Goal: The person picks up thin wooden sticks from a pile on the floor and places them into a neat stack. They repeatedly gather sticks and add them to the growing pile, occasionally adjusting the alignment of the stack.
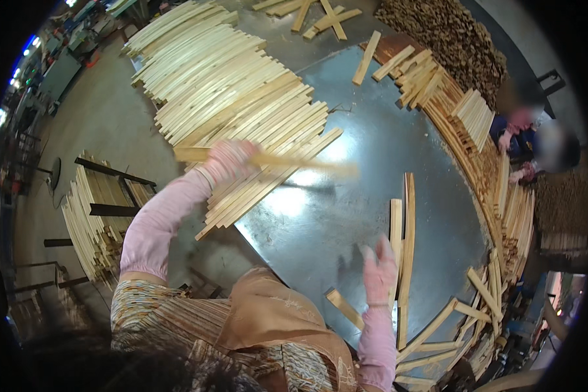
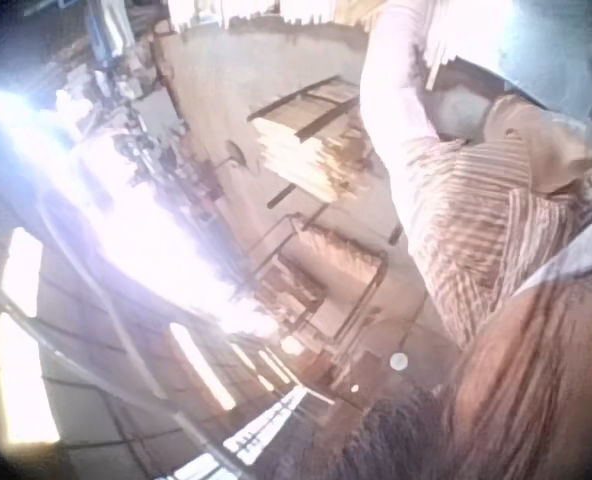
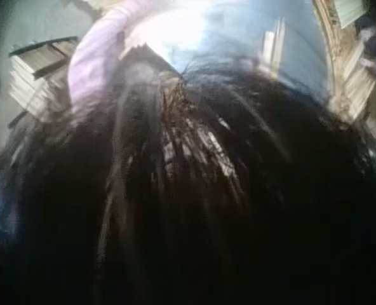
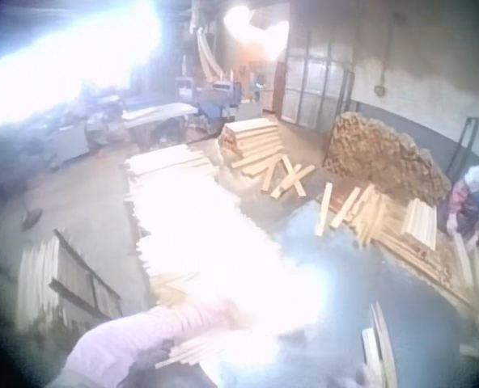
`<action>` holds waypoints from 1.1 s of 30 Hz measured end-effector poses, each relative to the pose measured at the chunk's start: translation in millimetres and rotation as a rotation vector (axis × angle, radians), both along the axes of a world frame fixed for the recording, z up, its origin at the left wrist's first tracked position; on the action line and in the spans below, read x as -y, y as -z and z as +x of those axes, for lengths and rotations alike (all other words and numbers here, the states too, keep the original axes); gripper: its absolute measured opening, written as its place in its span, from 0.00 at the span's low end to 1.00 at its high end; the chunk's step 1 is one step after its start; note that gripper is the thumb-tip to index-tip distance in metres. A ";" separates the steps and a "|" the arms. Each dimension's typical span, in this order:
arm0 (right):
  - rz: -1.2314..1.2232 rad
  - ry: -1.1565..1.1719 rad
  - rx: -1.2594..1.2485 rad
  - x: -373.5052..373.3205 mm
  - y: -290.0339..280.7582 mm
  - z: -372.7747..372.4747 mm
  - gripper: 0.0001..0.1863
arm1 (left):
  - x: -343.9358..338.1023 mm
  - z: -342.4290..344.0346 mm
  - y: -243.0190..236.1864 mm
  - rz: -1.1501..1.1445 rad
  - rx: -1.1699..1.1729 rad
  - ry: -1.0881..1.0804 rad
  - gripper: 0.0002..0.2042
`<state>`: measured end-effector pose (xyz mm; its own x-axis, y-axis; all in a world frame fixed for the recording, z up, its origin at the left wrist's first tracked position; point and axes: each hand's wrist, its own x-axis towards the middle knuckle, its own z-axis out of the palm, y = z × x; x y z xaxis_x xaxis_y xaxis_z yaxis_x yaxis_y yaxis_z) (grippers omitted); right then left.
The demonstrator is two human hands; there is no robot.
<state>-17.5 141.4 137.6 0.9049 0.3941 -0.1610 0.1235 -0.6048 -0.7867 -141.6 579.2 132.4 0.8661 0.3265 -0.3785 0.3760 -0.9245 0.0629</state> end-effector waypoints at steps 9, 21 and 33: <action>-0.908 -0.250 0.017 216.8 76.0 -112.5 0.35 | -139.5 -17.0 104.7 0.225 0.169 -0.649 0.36; 0.297 0.187 0.111 -6.7 90.3 63.8 0.27 | 281.0 35.4 102.5 -1.181 0.495 -0.006 0.29; -0.862 0.315 0.138 226.8 118.5 -51.2 0.34 | 125.5 -36.5 136.1 0.360 0.317 -0.112 0.39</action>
